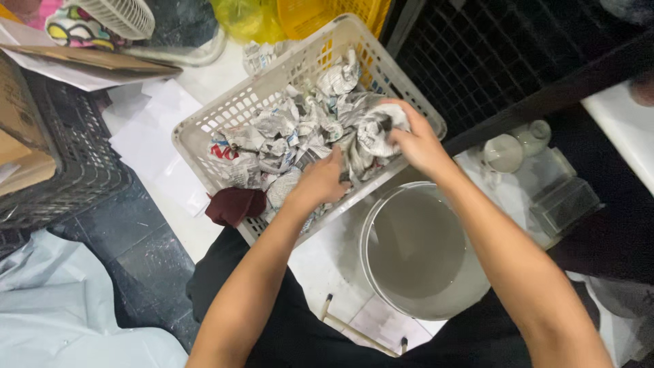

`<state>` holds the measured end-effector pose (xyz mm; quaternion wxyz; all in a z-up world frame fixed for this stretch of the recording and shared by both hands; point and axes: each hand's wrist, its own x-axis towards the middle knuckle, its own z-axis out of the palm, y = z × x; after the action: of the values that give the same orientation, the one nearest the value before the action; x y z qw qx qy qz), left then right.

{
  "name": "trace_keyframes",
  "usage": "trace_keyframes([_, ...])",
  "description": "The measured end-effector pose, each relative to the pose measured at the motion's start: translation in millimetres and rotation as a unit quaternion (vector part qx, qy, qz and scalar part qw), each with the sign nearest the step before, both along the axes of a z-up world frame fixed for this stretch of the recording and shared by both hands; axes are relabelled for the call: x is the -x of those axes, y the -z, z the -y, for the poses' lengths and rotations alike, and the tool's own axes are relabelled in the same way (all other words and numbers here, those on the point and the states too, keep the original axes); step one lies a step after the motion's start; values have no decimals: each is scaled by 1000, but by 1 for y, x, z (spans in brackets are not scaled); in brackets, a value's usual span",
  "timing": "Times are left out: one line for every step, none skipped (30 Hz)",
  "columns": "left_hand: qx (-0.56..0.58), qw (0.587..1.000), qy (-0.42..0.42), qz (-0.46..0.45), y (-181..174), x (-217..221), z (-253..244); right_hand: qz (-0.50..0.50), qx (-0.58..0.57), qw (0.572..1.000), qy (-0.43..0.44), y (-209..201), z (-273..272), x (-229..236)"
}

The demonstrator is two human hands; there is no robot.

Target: The person sits on the floor and unwraps various ceramic items, including cups, bowls, and a glass, from crumpled newspaper. Each item is carefully unwrapped and placed on a nearby shelf.

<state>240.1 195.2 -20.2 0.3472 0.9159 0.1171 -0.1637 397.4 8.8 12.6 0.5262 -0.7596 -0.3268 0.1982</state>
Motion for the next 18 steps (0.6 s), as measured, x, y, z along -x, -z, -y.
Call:
trace_keyframes([20,997,-12,73,-8,4,-2,-89,-47,995,27,-7,6,11])
trace_keyframes([42,988,-22,144,-16,9,-2,-116,-64,990,43,-11,16,25])
trace_keyframes([64,974,-32,213,-23,13,3,-143,-80,985,59,-14,27,38])
trace_keyframes([121,957,-9,262,-32,17,9,-168,-98,978,75,-17,37,50])
trace_keyframes([178,934,15,309,-42,23,16,-171,-86,978,78,-20,47,61])
trace_keyframes([234,905,37,352,-51,32,24,-177,-74,978,79,-21,56,73])
trace_keyframes([230,902,64,360,-60,40,32,-182,-61,978,81,-22,64,82])
trace_keyframes([226,899,89,365,-68,50,42,-178,-58,980,68,-22,72,90])
trace_keyframes([222,895,114,370,-74,57,52,-173,-54,982,55,-21,81,97])
trace_keyframes([170,904,129,370,-79,61,62,-171,-49,983,40,-20,88,102])
trace_keyframes([118,911,144,369,-81,64,71,-184,-40,981,35,-18,94,106])
trace_keyframes([65,914,160,367,-83,64,78,-196,-31,980,30,-17,100,108])
trace_keyframes([83,922,149,347,-84,63,82,-207,-22,978,25,-15,105,109])
trace_keyframes([100,930,140,326,-83,59,85,-213,-23,976,27,-12,108,109])
trace_keyframes([117,936,130,305,-81,54,87,-218,-24,975,28,-9,110,108])
trace_keyframes([116,935,131,309,-78,50,88,-224,-24,974,31,-7,113,107])
trace_keyframes([116,933,133,313,-75,47,88,-239,-35,970,35,-5,115,106])
trace_keyframes([115,931,134,319,-72,43,90,-251,-46,966,38,-2,117,102])
